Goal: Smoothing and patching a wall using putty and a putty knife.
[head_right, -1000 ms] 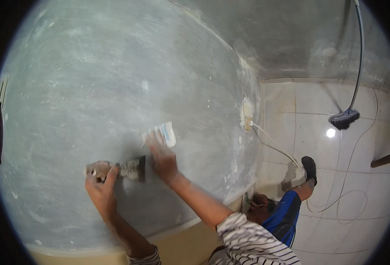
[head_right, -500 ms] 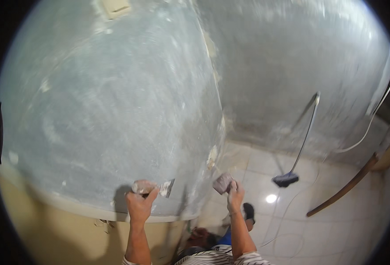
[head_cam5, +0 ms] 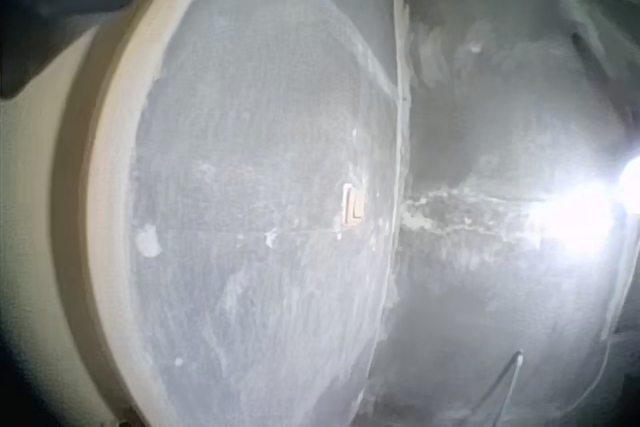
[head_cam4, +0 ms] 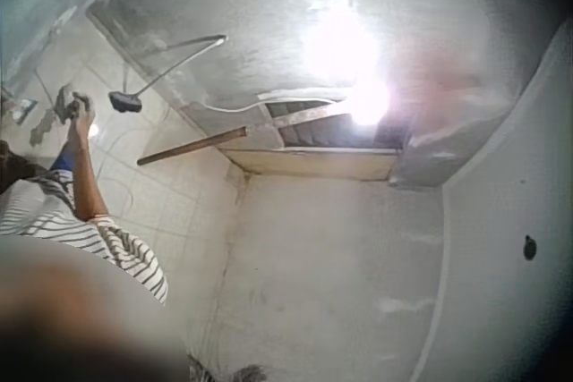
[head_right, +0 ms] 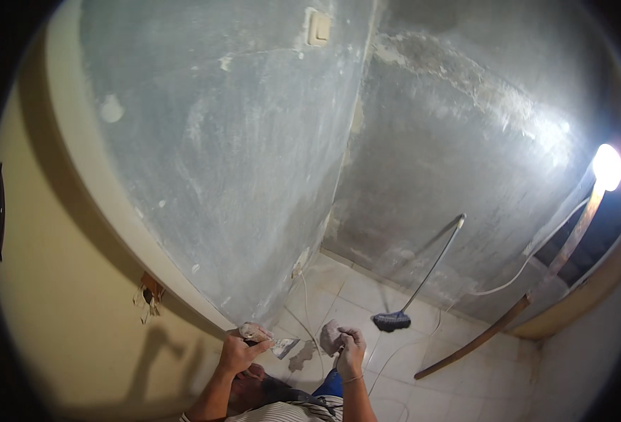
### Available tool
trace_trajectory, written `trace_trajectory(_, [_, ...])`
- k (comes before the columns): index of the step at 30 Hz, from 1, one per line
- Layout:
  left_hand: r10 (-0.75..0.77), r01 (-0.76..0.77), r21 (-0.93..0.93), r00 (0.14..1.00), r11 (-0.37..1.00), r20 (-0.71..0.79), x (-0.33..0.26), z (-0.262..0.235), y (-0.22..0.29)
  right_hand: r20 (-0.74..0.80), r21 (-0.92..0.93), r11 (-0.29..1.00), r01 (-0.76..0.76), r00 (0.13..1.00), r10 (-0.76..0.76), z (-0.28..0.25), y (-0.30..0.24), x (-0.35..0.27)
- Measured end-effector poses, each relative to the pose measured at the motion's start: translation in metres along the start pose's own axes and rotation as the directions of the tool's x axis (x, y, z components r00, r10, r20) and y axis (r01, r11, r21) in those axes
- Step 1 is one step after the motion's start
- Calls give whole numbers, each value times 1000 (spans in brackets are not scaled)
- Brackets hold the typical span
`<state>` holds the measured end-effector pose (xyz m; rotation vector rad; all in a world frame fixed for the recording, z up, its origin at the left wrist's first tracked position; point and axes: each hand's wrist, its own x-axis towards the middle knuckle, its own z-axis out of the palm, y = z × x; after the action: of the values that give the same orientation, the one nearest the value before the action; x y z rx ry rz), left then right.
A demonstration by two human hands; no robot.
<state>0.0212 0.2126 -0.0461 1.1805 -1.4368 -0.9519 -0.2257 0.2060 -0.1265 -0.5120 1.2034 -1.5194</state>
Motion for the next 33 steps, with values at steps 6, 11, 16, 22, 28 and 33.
trace_trajectory(6, [69,-70,4,988,998,137,0,28,12,190,28,1000,8,982,-13,3,-41,8])
trace_trajectory(11, [136,-164,167,977,972,167,2,93,34,405,-45,997,64,914,-41,-18,-105,1])
trace_trajectory(16, [338,-315,-132,915,940,221,4,153,69,625,-44,997,70,780,-27,-57,-148,13])
trace_trajectory(22, [301,-290,-87,938,953,173,2,189,104,731,-95,995,26,681,51,-63,-188,28])
trace_trajectory(28, [137,-138,-8,973,990,187,-2,194,114,713,-24,1000,16,701,5,-53,-196,24])
trace_trajectory(33, [39,-34,-60,995,998,90,-9,201,114,705,-85,996,35,708,35,-58,-187,26])
